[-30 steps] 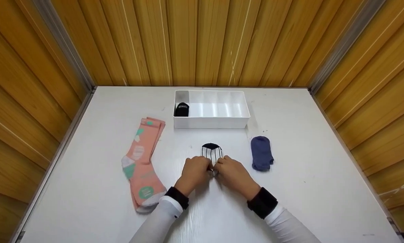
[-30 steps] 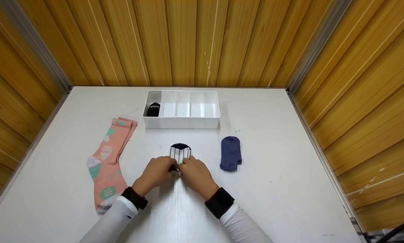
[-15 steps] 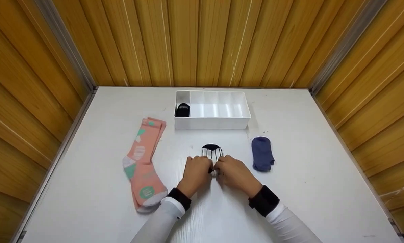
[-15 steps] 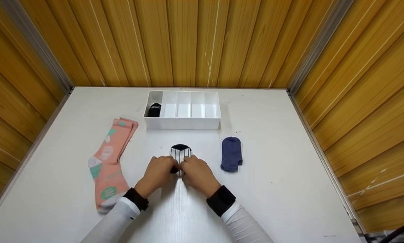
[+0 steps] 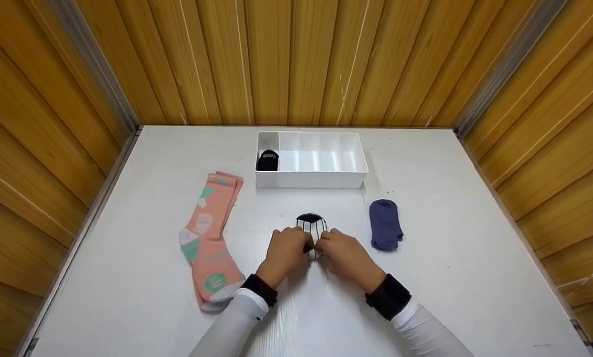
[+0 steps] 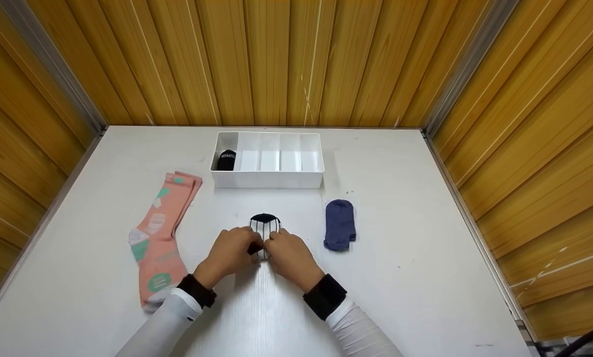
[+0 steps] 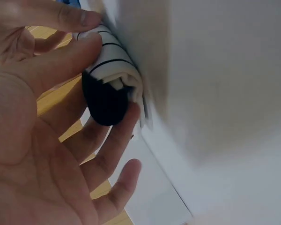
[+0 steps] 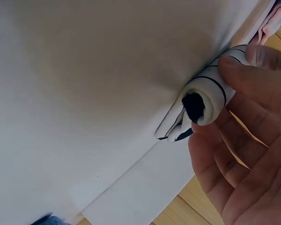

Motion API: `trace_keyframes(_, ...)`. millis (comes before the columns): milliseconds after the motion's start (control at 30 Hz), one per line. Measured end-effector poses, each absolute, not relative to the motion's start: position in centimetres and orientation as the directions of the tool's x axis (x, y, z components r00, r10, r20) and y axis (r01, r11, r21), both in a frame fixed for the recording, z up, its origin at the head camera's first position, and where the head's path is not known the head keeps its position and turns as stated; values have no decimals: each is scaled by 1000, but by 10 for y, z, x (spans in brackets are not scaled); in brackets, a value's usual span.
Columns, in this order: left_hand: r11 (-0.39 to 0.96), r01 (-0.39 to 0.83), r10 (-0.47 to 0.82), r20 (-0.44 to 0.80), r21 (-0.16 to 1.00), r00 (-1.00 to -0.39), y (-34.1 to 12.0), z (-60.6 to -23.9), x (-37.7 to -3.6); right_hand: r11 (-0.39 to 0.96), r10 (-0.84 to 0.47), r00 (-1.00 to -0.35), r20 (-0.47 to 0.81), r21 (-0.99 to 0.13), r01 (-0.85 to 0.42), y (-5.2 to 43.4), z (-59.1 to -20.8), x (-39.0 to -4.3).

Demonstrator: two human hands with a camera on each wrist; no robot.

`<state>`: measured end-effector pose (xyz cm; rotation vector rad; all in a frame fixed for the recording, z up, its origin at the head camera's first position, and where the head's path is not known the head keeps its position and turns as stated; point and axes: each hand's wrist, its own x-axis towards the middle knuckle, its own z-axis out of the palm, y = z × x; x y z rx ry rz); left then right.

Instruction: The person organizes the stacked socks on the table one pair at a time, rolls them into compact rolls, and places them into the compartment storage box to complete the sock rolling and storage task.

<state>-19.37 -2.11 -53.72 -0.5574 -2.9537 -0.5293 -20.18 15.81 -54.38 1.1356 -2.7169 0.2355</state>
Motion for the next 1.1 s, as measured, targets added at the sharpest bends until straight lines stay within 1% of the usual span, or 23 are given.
trace_keyframes(167, 883, 376, 327, 209, 280, -922, -19, -541, -193, 693, -682, -704, 198, -130, -709, 159, -543, -206)
trace_keyframes(333, 885, 371, 318, 217, 280, -923, -17, -542, -196, 688, -677, -713, 182, -187, -701, 162, -542, -206)
trace_keyframes(467, 883, 364, 318, 193, 295, -928, -17, -542, -197, 691, -672, -715, 190, -187, -699, 164, -543, -205)
trace_keyframes(667, 860, 352, 329, 127, 369, -936, -22, -538, -197, 698, -657, -716, 236, -169, -696, 167, -544, -205)
trace_keyframes(800, 855, 335, 328, 88, 395, -941, -25, -535, -197, 689, -662, -712, 232, -185, -701, 167, -544, -205)
trace_keyframes(867, 859, 334, 325, 91, 387, -941, -26, -535, -197, 686, -667, -711, 221, -190, -702, 167, -544, -205)
trace_keyframes(1100, 884, 368, 321, 196, 288, -926, -20, -539, -191, 689, -666, -723, 184, -221, -691, 166, -542, -208)
